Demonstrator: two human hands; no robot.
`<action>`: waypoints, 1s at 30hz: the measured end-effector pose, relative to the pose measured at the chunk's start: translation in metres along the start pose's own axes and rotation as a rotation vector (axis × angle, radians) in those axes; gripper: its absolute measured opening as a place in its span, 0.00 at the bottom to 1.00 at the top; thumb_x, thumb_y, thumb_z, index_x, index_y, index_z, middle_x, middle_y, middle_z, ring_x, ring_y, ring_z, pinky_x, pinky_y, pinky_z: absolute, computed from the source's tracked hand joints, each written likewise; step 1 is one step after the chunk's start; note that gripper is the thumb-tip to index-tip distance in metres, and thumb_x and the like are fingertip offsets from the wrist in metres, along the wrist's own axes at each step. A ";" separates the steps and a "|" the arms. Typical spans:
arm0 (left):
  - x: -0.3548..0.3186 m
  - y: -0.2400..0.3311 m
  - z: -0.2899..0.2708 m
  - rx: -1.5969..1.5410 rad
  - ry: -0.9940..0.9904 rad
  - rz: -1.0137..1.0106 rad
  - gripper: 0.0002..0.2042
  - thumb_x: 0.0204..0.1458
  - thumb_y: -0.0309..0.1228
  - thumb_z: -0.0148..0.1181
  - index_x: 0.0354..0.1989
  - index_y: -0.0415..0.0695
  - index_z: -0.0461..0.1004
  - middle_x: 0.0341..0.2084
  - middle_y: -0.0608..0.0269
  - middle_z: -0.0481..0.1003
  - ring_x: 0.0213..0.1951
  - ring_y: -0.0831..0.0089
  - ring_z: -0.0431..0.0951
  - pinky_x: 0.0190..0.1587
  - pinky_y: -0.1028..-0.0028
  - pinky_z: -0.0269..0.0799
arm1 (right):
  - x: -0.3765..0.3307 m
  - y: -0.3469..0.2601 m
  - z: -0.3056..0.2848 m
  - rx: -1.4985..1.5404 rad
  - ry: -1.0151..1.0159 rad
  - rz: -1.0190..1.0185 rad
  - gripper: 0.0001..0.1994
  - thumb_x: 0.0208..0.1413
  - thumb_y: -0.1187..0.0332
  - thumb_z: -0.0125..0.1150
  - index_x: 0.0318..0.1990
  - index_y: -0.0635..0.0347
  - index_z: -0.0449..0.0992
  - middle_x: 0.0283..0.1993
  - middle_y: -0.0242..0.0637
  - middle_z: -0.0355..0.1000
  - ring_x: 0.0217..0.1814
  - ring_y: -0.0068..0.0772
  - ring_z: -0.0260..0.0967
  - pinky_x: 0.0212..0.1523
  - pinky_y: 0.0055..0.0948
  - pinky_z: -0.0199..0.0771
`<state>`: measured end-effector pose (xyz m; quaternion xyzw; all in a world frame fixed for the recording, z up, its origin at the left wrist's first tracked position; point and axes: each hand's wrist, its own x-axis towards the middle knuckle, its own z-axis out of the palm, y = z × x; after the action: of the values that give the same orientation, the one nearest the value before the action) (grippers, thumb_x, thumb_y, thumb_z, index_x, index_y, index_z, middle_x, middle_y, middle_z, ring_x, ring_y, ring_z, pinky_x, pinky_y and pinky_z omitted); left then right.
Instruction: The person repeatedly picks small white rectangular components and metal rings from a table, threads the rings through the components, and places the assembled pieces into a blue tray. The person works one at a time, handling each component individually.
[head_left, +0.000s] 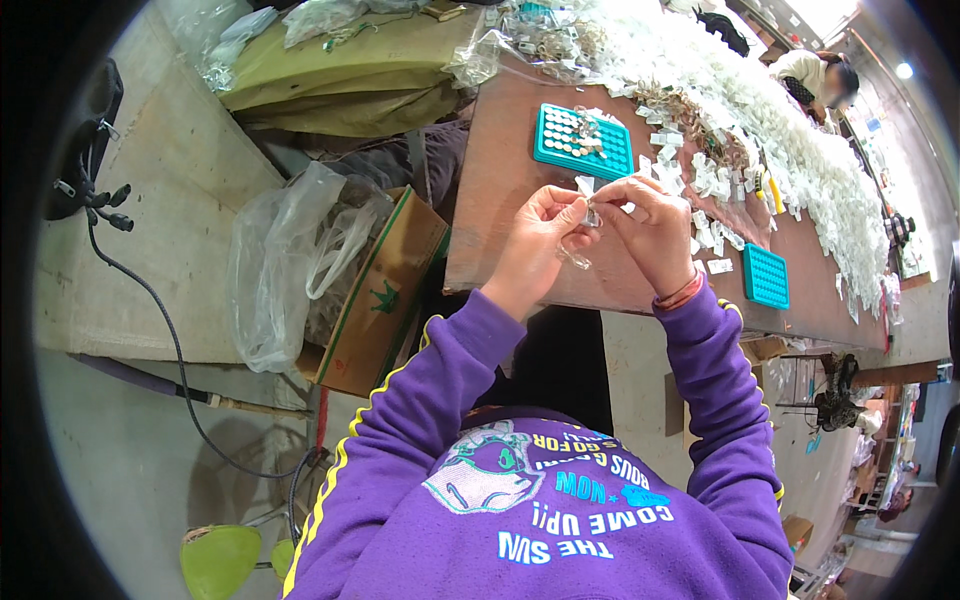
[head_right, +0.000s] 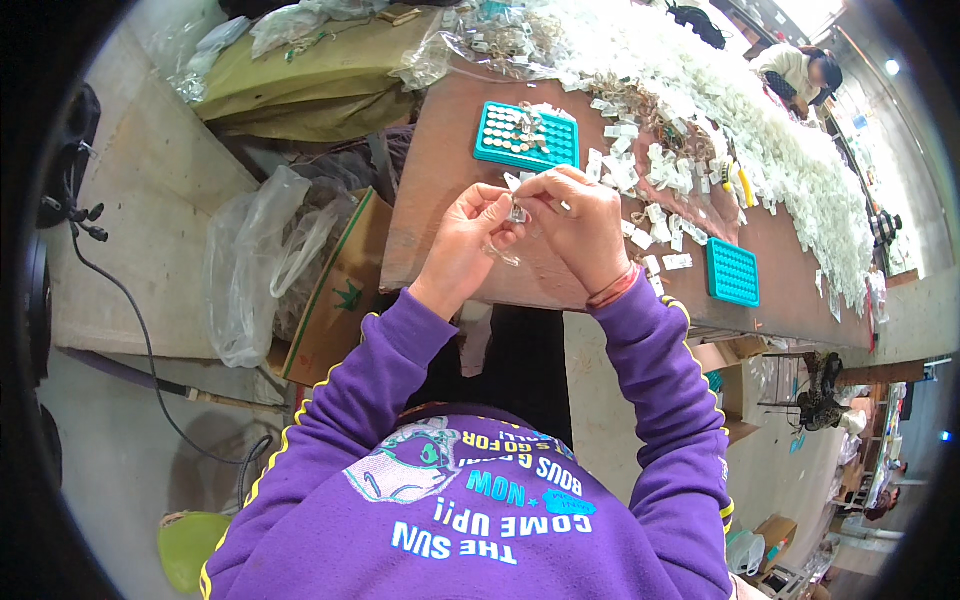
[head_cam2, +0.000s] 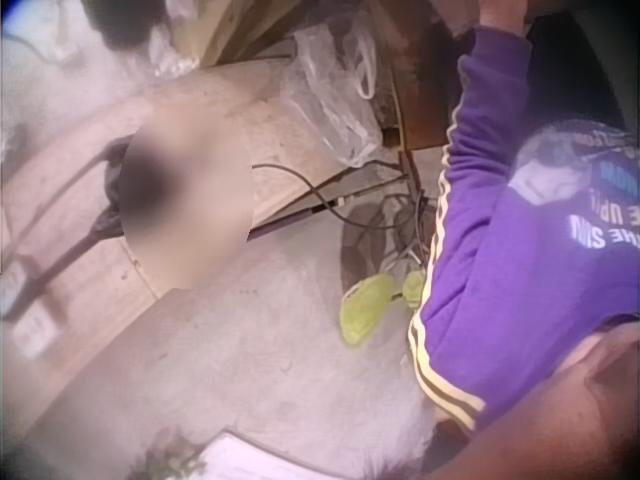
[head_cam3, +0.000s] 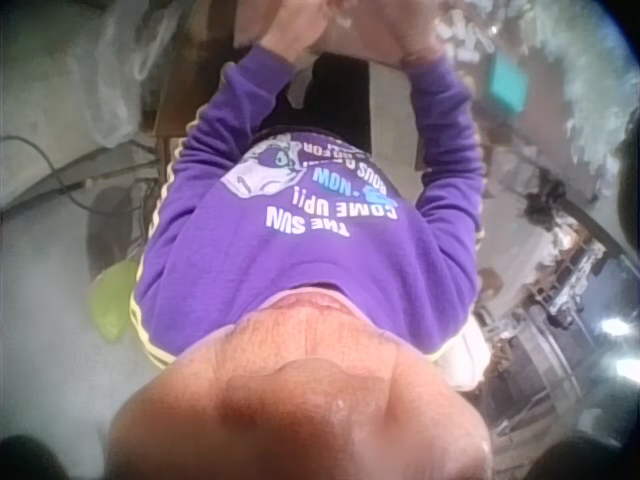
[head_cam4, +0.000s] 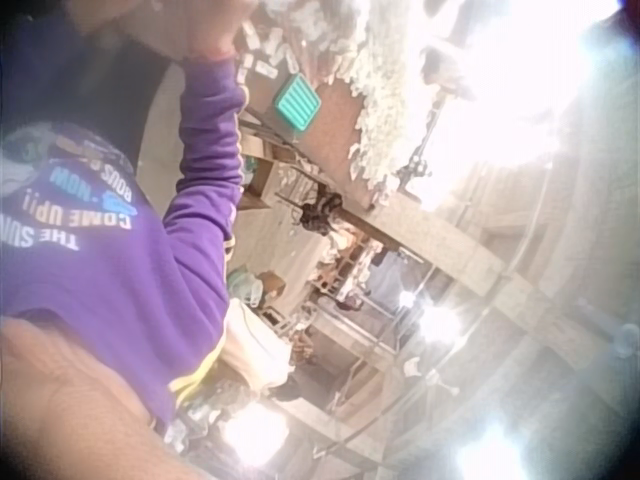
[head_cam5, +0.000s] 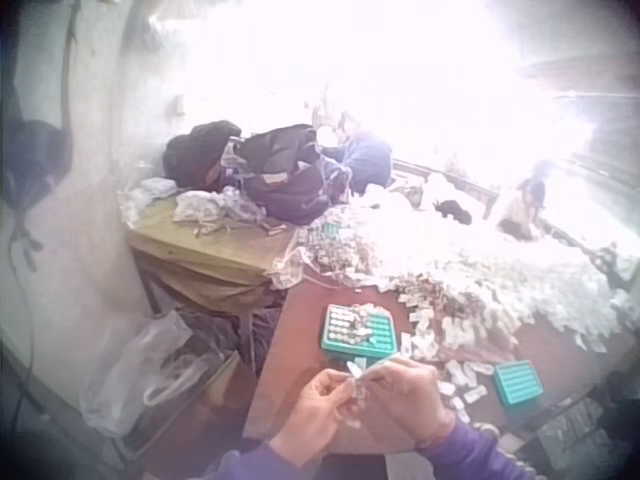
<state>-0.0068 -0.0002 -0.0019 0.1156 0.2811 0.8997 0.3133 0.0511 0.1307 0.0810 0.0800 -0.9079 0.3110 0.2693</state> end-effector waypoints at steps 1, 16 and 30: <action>0.000 0.000 0.000 0.010 0.001 -0.001 0.08 0.58 0.30 0.60 0.40 0.40 0.69 0.30 0.63 0.76 0.28 0.76 0.78 0.32 0.79 0.75 | 0.001 0.001 -0.002 0.007 -0.025 0.024 0.05 0.46 0.79 0.65 0.33 0.61 0.80 0.31 0.36 0.76 0.29 0.27 0.75 0.31 0.22 0.74; -0.001 -0.001 -0.004 -0.057 0.023 0.009 0.06 0.59 0.28 0.58 0.39 0.40 0.68 0.32 0.60 0.75 0.28 0.73 0.77 0.32 0.78 0.72 | -0.003 -0.005 0.007 -0.034 0.024 0.010 0.05 0.48 0.76 0.64 0.33 0.58 0.80 0.31 0.37 0.76 0.30 0.36 0.75 0.32 0.27 0.74; -0.004 0.002 -0.002 -0.158 -0.022 -0.012 0.07 0.61 0.29 0.54 0.43 0.40 0.69 0.36 0.60 0.75 0.34 0.75 0.75 0.37 0.79 0.72 | -0.016 -0.013 0.017 0.367 0.174 0.307 0.15 0.59 0.74 0.57 0.53 0.61 0.74 0.40 0.38 0.79 0.40 0.25 0.77 0.40 0.23 0.76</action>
<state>-0.0055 -0.0049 -0.0029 0.0989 0.2063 0.9159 0.3299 0.0613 0.1099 0.0677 -0.0382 -0.8111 0.5136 0.2773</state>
